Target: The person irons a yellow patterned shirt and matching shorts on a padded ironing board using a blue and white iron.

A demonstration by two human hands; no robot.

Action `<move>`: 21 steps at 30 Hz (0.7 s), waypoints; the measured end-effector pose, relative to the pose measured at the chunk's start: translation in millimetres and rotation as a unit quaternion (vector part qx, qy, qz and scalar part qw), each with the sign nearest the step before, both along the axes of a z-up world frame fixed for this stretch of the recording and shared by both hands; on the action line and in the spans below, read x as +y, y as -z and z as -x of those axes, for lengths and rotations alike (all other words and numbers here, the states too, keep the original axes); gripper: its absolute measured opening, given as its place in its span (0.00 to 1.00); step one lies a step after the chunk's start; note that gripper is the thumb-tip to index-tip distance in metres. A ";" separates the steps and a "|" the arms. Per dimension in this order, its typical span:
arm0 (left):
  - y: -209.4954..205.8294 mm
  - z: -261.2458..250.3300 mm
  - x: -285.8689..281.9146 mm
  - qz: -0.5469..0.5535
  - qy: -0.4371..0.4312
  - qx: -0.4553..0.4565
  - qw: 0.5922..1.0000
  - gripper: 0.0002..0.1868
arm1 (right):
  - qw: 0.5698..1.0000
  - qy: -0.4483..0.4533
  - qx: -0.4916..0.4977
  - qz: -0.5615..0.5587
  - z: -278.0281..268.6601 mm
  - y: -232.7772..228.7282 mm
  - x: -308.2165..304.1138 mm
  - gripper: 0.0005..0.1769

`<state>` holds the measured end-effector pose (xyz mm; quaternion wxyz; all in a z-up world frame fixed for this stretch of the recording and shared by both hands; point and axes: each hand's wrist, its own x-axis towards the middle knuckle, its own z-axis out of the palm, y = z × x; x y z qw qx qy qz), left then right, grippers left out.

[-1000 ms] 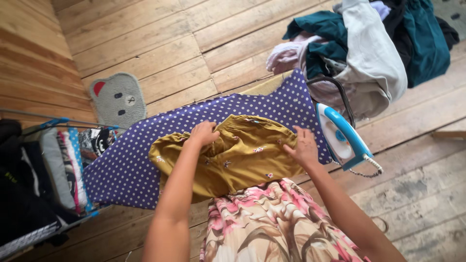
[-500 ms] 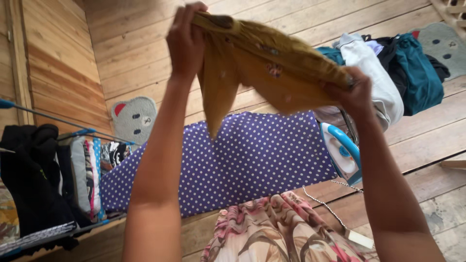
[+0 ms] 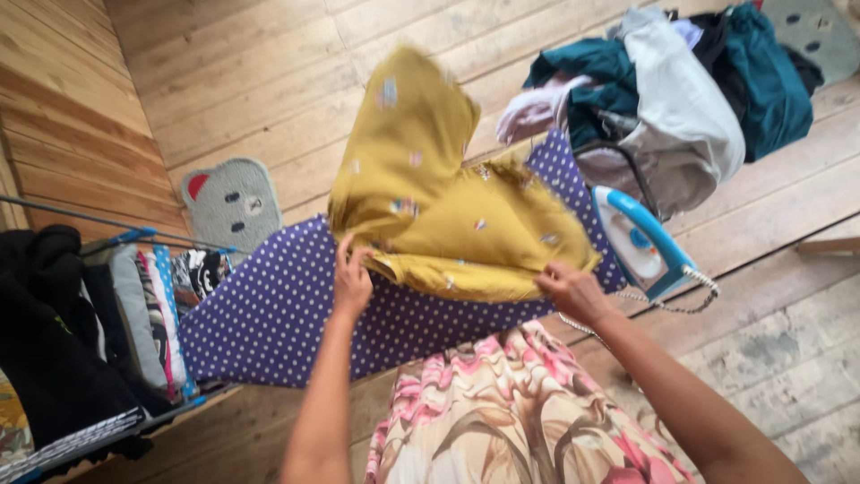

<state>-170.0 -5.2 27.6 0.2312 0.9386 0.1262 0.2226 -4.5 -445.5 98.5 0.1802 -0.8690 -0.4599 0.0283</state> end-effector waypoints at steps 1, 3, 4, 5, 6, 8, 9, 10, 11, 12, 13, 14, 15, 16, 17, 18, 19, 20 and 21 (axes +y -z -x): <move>26.7 19.8 -13.1 0.004 0.001 0.007 1.000 0.22 | 0.997 -0.016 0.047 0.061 13.4 11.2 -4.7 0.16; 68.2 43.9 -37.4 0.113 -0.164 -0.029 0.980 0.22 | 0.996 -0.001 0.079 0.043 32.8 21.0 -15.7 0.22; 83.0 46.0 -48.8 0.115 -0.164 -0.025 0.979 0.22 | 0.994 0.015 0.101 0.021 37.9 24.0 -19.7 0.29; 93.1 46.6 -63.5 0.250 -0.249 0.000 0.936 0.19 | 0.994 0.016 0.105 0.024 38.1 27.7 -22.7 0.29; 97.7 51.0 -78.6 0.378 -0.326 0.030 0.866 0.19 | 0.992 0.101 0.079 0.011 39.6 32.1 -27.3 0.25; 95.0 50.6 -104.2 0.379 -0.320 0.056 0.866 0.20 | 0.981 0.186 0.056 0.003 41.1 43.3 -34.5 0.20; 88.9 47.9 -109.9 0.380 -0.312 0.077 0.867 0.21 | 0.962 0.271 0.012 -0.001 36.9 50.0 -36.9 0.25; 81.8 43.3 -110.6 0.382 -0.312 0.080 0.866 0.21 | 0.935 0.354 -0.034 -0.004 31.9 56.7 -40.1 0.30; 75.0 37.5 -110.6 0.355 -0.296 0.146 0.875 0.21 | 0.934 0.355 -0.033 0.000 28.5 63.3 -43.9 0.30; 68.6 35.0 -111.2 0.325 -0.280 0.211 0.878 0.23 | 0.922 0.388 -0.005 0.000 25.8 70.7 -47.5 0.36; 63.5 35.1 -112.1 0.326 -0.281 0.214 0.877 0.23 | 0.907 0.420 0.023 0.000 25.5 78.0 -52.2 0.43; 60.9 34.9 -110.7 0.327 -0.269 0.245 0.872 0.20 | 0.908 0.418 0.025 0.002 24.2 86.1 -55.6 0.43; 61.1 37.2 -109.6 0.328 -0.256 0.274 0.867 0.18 | 0.912 0.407 0.049 0.010 23.3 94.4 -59.6 0.42; 64.4 41.9 -108.9 0.328 -0.259 0.276 0.865 0.18 | 0.915 0.396 0.074 0.018 22.4 103.1 -63.3 0.42; 70.8 48.0 -108.1 0.422 -0.287 0.218 0.832 0.16 | 0.916 0.393 0.076 0.020 21.3 106.5 -64.7 0.42; 80.1 54.2 -107.8 0.509 -0.309 0.156 0.788 0.14 | 0.914 0.384 0.124 0.036 19.5 108.1 -67.5 0.33; 86.8 65.7 -107.2 0.510 -0.312 0.157 0.786 0.14 | 0.910 0.374 0.172 0.051 18.3 109.0 -71.0 0.25; 89.6 82.1 -106.6 0.479 -0.332 0.108 0.806 0.16 | 0.911 0.371 0.173 0.053 18.3 109.7 -73.1 0.25; 91.8 97.8 -107.2 0.445 -0.350 0.058 0.822 0.19 | 0.858 0.406 0.308 -0.064 19.3 109.8 -74.6 0.25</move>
